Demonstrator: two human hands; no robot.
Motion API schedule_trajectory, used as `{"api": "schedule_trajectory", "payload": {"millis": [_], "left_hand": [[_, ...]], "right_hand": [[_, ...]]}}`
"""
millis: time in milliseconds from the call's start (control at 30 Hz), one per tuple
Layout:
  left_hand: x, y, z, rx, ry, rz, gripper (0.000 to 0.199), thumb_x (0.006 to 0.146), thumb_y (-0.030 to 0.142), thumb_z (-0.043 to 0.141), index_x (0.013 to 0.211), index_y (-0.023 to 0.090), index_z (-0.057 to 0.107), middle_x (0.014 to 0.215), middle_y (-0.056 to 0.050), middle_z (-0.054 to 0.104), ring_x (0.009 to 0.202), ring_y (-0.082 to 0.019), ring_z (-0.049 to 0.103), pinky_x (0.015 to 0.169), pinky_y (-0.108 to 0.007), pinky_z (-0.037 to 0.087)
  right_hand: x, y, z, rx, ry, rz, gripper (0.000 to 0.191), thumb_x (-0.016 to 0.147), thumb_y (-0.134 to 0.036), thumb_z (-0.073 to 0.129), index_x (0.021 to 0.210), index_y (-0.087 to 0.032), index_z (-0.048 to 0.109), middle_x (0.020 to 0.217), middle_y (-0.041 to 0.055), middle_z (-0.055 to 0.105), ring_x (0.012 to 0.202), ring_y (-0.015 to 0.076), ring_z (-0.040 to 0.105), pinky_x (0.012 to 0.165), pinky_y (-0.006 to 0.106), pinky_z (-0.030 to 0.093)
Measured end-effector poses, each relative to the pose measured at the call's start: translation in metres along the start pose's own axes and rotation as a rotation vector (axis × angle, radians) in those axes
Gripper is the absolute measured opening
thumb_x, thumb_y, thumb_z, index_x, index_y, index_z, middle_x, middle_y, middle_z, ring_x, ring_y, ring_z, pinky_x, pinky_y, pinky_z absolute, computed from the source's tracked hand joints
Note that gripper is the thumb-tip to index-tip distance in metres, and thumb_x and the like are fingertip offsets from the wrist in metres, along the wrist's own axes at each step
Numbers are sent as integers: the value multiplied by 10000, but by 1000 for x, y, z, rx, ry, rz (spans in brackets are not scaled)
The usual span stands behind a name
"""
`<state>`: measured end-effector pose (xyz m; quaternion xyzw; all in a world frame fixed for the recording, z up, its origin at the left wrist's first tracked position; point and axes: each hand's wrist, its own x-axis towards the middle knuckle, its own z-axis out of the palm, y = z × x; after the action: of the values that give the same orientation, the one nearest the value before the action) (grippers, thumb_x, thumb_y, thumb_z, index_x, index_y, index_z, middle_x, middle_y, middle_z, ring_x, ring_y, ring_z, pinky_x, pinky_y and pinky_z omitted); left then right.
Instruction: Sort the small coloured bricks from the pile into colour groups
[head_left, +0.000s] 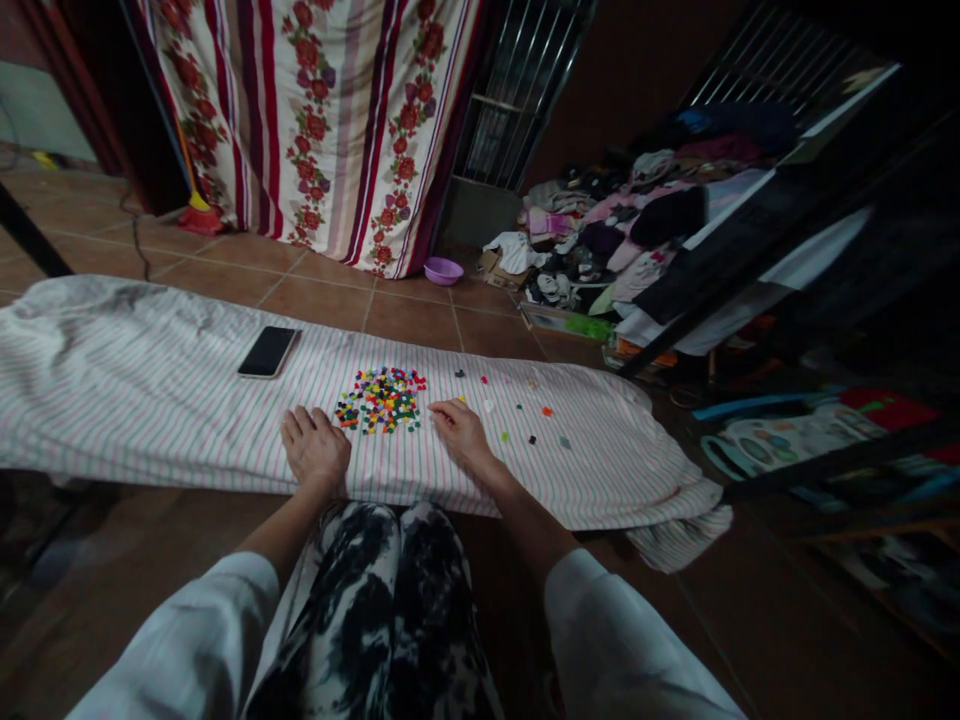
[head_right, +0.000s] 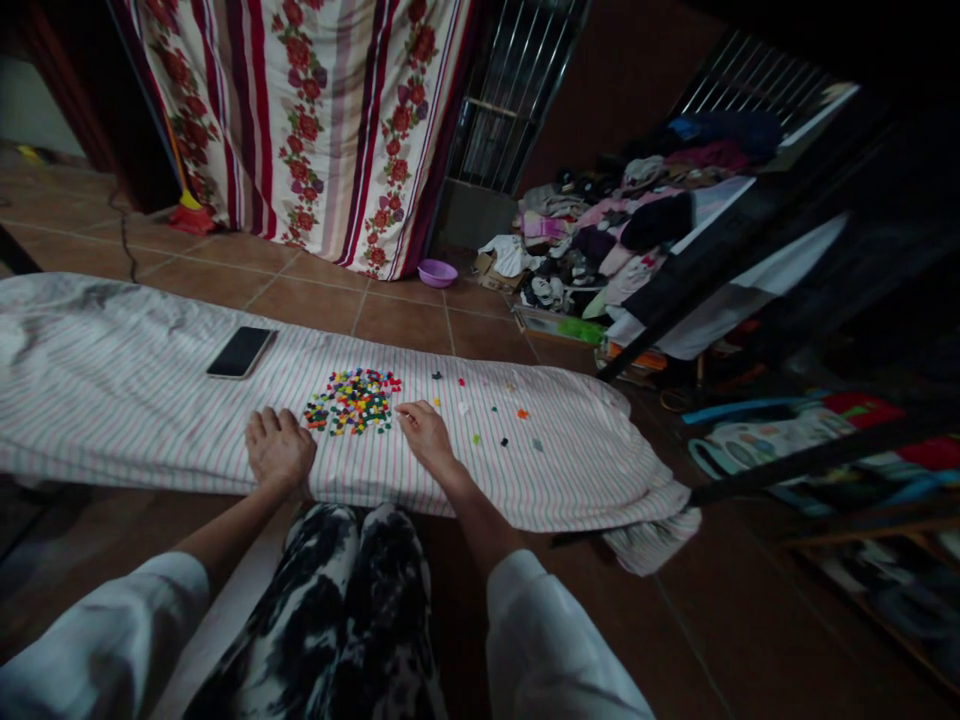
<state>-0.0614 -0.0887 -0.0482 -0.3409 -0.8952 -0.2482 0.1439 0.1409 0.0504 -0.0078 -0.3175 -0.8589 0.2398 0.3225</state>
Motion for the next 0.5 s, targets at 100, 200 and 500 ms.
{"api": "schedule_trajectory", "payload": {"millis": [100, 200, 500], "left_hand": [[0, 0, 2, 6, -5, -4, 447, 859, 245, 368, 1191, 7, 548, 1342, -280, 483, 1372, -380, 327, 1110, -520, 272], [0, -1, 3, 6, -12, -2, 445, 857, 238, 369, 1198, 15, 549, 1349, -277, 483, 1376, -381, 325, 1109, -529, 271], [1, 0, 1, -26, -17, -15, 452, 848, 224, 368, 1208, 19, 549, 1367, -279, 473, 1395, -372, 306, 1120, -539, 265]], "right_hand": [[9, -18, 21, -42, -104, -20, 227, 863, -180, 528, 976, -229, 719, 915, 37, 627, 844, 147, 591, 783, 268, 466], [17, -31, 38, -109, -182, -22, 225, 875, -178, 541, 992, -236, 724, 928, 33, 612, 862, 145, 581, 793, 262, 454], [46, -54, 75, -313, -300, -9, 224, 925, -229, 515, 1030, -240, 713, 990, 42, 585, 907, 147, 556, 820, 252, 422]]}}
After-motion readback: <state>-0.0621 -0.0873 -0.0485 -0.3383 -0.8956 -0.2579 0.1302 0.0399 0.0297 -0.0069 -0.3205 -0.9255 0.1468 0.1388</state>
